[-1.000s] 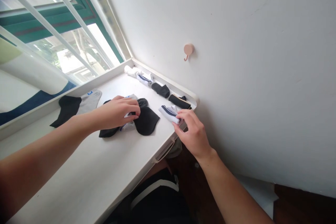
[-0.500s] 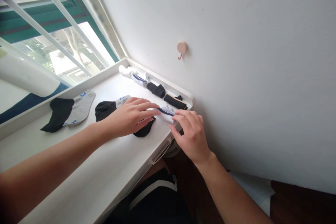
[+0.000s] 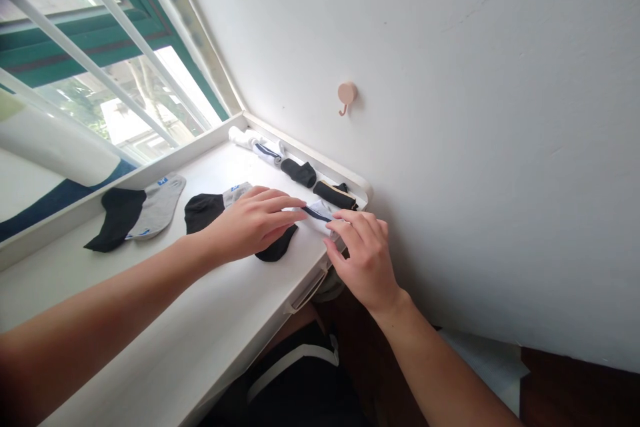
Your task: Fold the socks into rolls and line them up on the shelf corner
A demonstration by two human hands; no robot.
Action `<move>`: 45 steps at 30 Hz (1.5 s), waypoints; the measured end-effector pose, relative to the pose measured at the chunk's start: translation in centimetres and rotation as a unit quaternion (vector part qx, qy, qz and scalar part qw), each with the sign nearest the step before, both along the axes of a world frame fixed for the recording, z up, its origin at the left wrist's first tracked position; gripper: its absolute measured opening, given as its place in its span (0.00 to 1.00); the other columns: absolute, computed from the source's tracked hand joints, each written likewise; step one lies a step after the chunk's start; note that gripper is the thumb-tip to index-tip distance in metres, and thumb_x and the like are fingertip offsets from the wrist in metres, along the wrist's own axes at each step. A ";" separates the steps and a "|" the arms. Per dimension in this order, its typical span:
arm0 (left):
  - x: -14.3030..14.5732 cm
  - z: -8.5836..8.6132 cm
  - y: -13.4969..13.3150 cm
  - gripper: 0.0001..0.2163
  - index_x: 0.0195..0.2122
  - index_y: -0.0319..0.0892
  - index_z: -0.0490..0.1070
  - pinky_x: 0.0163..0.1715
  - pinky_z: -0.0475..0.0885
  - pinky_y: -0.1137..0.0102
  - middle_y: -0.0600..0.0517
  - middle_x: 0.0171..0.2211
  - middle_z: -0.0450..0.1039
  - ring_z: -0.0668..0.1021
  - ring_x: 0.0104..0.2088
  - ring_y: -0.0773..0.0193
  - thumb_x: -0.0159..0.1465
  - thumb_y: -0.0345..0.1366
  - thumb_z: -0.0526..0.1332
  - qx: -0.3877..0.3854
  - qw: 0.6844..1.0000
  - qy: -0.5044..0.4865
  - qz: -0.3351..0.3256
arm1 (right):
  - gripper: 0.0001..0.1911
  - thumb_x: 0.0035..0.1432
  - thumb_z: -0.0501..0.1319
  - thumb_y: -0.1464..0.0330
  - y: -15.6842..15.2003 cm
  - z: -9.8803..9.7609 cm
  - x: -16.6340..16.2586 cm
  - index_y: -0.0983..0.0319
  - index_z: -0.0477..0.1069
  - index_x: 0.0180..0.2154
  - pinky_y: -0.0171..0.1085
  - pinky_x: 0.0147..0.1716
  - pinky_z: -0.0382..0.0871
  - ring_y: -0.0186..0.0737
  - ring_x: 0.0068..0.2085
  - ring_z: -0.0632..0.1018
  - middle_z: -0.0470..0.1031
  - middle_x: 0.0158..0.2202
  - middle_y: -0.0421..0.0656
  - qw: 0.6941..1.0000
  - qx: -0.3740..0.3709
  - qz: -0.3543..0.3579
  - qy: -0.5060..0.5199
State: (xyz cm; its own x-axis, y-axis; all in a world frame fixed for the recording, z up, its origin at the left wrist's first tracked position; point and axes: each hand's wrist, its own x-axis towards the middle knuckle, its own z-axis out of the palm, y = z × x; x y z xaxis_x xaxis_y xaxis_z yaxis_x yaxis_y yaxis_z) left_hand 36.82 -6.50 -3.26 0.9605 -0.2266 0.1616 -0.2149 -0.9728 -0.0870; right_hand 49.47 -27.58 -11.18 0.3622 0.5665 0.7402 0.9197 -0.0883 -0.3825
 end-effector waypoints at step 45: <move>2.6 -2.8 -0.2 0.12 0.53 0.46 0.76 0.48 0.68 0.61 0.46 0.53 0.79 0.76 0.53 0.55 0.75 0.34 0.55 -0.046 0.997 -0.041 0.039 | 0.11 0.65 0.65 0.70 -0.1 -0.6 -0.2 0.54 0.75 0.48 0.49 0.46 0.66 0.51 0.48 0.77 0.79 0.51 0.47 0.998 -0.004 -0.055 0.006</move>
State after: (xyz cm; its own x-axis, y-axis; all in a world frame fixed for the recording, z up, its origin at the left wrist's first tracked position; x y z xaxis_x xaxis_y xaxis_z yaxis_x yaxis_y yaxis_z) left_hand 39.39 -6.67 -6.07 0.9573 -0.1329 0.2569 -0.1347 -0.9908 -0.0108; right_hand 49.23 -27.68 -11.80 0.4322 0.5281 0.7310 0.8993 -0.1922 -0.3929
